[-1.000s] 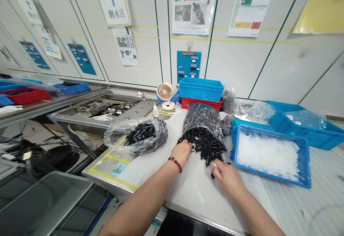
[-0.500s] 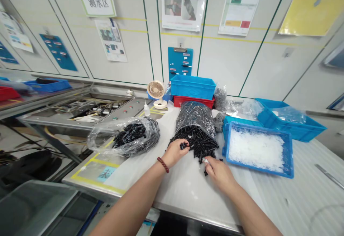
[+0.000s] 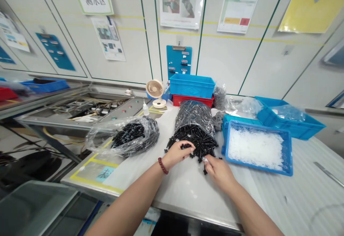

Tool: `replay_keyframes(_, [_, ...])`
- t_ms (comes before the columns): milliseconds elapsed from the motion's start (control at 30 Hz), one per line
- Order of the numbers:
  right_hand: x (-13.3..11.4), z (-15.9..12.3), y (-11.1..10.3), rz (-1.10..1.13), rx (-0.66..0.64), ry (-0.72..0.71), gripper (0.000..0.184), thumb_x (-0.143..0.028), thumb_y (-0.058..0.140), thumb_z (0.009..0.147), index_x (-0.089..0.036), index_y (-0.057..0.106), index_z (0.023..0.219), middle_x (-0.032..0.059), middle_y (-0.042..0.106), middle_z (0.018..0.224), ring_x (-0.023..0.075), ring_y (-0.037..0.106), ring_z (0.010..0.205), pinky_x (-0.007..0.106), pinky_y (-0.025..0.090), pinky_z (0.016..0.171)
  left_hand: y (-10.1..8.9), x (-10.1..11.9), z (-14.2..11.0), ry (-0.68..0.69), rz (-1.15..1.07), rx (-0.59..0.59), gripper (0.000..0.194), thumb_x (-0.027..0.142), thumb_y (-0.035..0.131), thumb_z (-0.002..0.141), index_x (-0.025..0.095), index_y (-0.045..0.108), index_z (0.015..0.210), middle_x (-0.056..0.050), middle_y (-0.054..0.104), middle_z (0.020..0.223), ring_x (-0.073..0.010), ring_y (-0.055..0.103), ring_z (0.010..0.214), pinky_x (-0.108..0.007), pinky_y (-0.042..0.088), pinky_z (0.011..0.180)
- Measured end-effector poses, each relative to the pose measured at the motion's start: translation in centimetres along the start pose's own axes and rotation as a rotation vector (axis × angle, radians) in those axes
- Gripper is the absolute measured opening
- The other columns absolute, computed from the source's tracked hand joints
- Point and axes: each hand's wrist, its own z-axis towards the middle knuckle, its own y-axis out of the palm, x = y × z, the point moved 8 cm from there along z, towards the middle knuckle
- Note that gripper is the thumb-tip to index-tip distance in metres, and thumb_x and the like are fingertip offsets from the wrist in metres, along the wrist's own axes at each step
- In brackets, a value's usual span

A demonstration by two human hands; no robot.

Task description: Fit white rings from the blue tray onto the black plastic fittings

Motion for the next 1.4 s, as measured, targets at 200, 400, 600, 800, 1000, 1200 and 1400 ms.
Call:
replay_keyframes(200, [0.0,0.0,-0.1,0.016,0.015,-0.012,0.021,-0.024,0.032,0.084,-0.020,0.050,0.073,0.0010,0.057,0.065,0.0138,0.049,0.059,0.023,0.024,0.054,1.4,0.6,-0.5,0.025,-0.093,-0.111,0.041,0.046,0.062,0.069,0.009,0.062,0.087,-0.001,0.055,0.061,-0.0050,0.037,0.041,-0.016,0.025,0.036])
replay_keyframes(400, [-0.4,-0.1,-0.1,0.025,0.021,-0.071,0.022,-0.024,0.032,0.085,-0.019,0.051,0.075,0.0008,0.058,0.066,0.0140,0.050,0.060,0.023,0.026,0.055,3.3,0.2,-0.9,0.023,-0.073,-0.268,0.042,0.046,0.061,0.072,0.011,0.064,0.094,-0.003,0.058,0.070,-0.0051,0.039,0.043,-0.016,0.029,0.038])
replay_keyframes(600, [-0.3,-0.1,0.4,-0.008,0.017,-0.099,0.021,-0.023,0.034,0.084,-0.019,0.053,0.077,0.0017,0.060,0.069,0.0144,0.052,0.062,0.023,0.028,0.056,3.8,-0.3,-0.8,0.089,0.124,-0.265,0.030,0.035,0.056,0.079,0.015,0.065,0.099,-0.002,0.060,0.067,-0.0063,0.043,0.046,-0.016,0.034,0.045])
replay_keyframes(800, [-0.1,0.0,0.6,-0.051,0.017,-0.081,0.022,-0.025,0.035,0.086,-0.018,0.054,0.076,0.0027,0.062,0.070,0.0151,0.054,0.063,0.024,0.025,0.055,3.7,0.4,-0.9,0.276,0.328,-0.163,0.023,0.024,0.056,0.079,0.017,0.067,0.098,-0.005,0.064,0.083,-0.0098,0.051,0.056,-0.020,0.043,0.058])
replay_keyframes(1000, [0.4,-0.1,0.5,-0.110,-0.002,-0.010,0.027,-0.030,0.035,0.087,-0.018,0.054,0.071,0.0029,0.062,0.067,0.0152,0.055,0.062,0.025,0.023,0.054,3.8,0.9,-1.1,0.327,0.367,-0.176,0.021,0.028,0.056,0.081,0.019,0.068,0.096,-0.005,0.063,0.084,-0.0106,0.053,0.058,-0.020,0.044,0.060])
replay_keyframes(1200, [-0.3,-0.1,0.3,-0.003,0.005,-0.077,0.022,-0.025,0.035,0.086,-0.018,0.055,0.078,0.0025,0.062,0.071,0.0148,0.053,0.064,0.023,0.028,0.057,3.7,0.3,-1.0,0.241,0.230,-0.220,0.025,0.030,0.054,0.081,0.018,0.066,0.099,-0.005,0.062,0.082,-0.0070,0.046,0.048,-0.017,0.039,0.048])
replay_keyframes(1400, [-0.7,-0.2,0.3,0.084,0.000,-0.124,0.020,-0.021,0.033,0.084,-0.018,0.053,0.083,0.0034,0.060,0.076,0.0156,0.052,0.068,0.023,0.031,0.061,3.3,0.4,-0.9,0.211,0.191,-0.192,0.022,0.031,0.055,0.079,0.016,0.065,0.092,-0.002,0.062,0.073,-0.0076,0.047,0.049,-0.018,0.039,0.051])
